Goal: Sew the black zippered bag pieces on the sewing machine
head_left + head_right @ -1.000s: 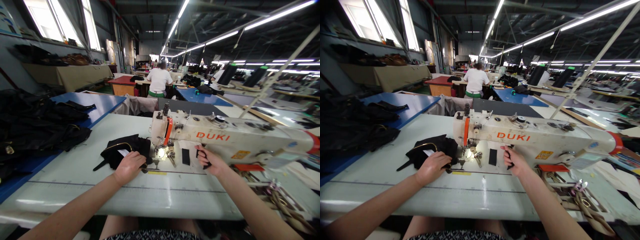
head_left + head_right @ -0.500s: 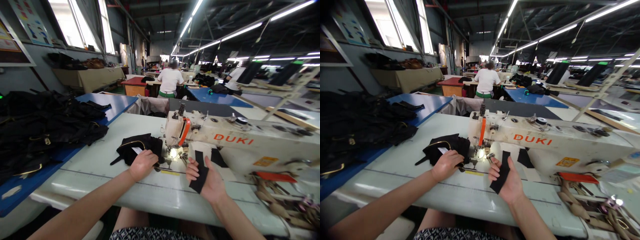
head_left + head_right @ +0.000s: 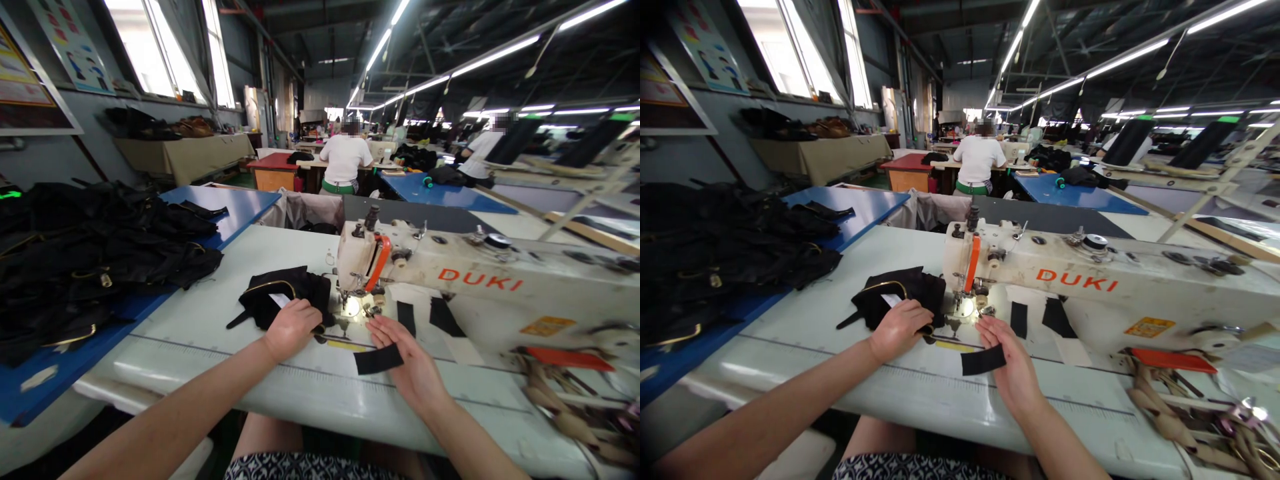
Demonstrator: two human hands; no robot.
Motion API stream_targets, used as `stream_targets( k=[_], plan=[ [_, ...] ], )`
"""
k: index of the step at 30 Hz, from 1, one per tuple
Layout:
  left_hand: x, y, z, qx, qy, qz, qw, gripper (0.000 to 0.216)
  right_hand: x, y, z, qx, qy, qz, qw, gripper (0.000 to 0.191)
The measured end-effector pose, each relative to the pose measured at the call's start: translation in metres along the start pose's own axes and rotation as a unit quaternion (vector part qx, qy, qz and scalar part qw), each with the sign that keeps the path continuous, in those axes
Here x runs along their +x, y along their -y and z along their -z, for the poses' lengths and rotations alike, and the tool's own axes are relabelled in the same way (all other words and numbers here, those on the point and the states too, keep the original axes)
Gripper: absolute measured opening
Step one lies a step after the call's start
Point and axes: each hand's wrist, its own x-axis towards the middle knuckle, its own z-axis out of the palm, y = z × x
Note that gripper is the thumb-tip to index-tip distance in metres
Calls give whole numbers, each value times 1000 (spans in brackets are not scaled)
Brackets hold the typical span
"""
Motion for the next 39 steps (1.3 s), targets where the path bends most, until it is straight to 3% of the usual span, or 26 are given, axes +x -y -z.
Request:
stream_targets(
  k=[2, 4, 6, 8, 11, 14, 17, 20, 25, 27, 31, 36, 39],
  plan=[
    [0, 0, 0, -1, -1, -1, 1000, 13, -2, 3, 6, -75, 1, 34, 997, 30],
    [0, 0, 0, 1, 1, -2, 1000, 13, -7, 9, 14, -219, -4, 93, 971, 33],
    [0, 0, 0, 5, 1, 0, 1000, 13, -16, 17, 21, -390, -5, 186, 902, 33],
    [0, 0, 0, 5, 1, 1, 1000, 13, -30, 22, 27, -521, 12, 279, 807, 31],
    [0, 0, -1, 1, -3, 0, 1000, 13, -54, 17, 27, -633, 64, 339, 693, 33],
    [0, 0, -1, 0, -14, 0, 1000, 14, -70, -5, 20, -709, 106, 333, 613, 40],
    [-1, 0, 0, -1, -28, -1, 1000, 15, -76, -27, 12, -745, 140, 326, 565, 47],
    [-6, 2, 3, -3, -44, -4, 999, 17, -75, -32, 8, -738, 185, 324, 562, 48],
    [-23, 6, 10, -17, -63, -2, 998, 24, -68, -7, 9, -677, 294, 291, 609, 36],
    [-28, 7, 12, -24, -69, 4, 997, 26, -65, 2, 9, -664, 282, 278, 634, 30],
    [-31, 6, 14, -31, -72, 15, 997, 25, -62, 3, 2, -667, 187, 282, 664, 19],
    [-30, 5, 14, -33, -62, 18, 997, 24, -59, -15, -18, -719, 101, 319, 609, 32],
    [-31, 6, 13, -34, -62, 21, 997, 25, -57, -25, -30, -744, 100, 306, 586, 36]
  ],
)
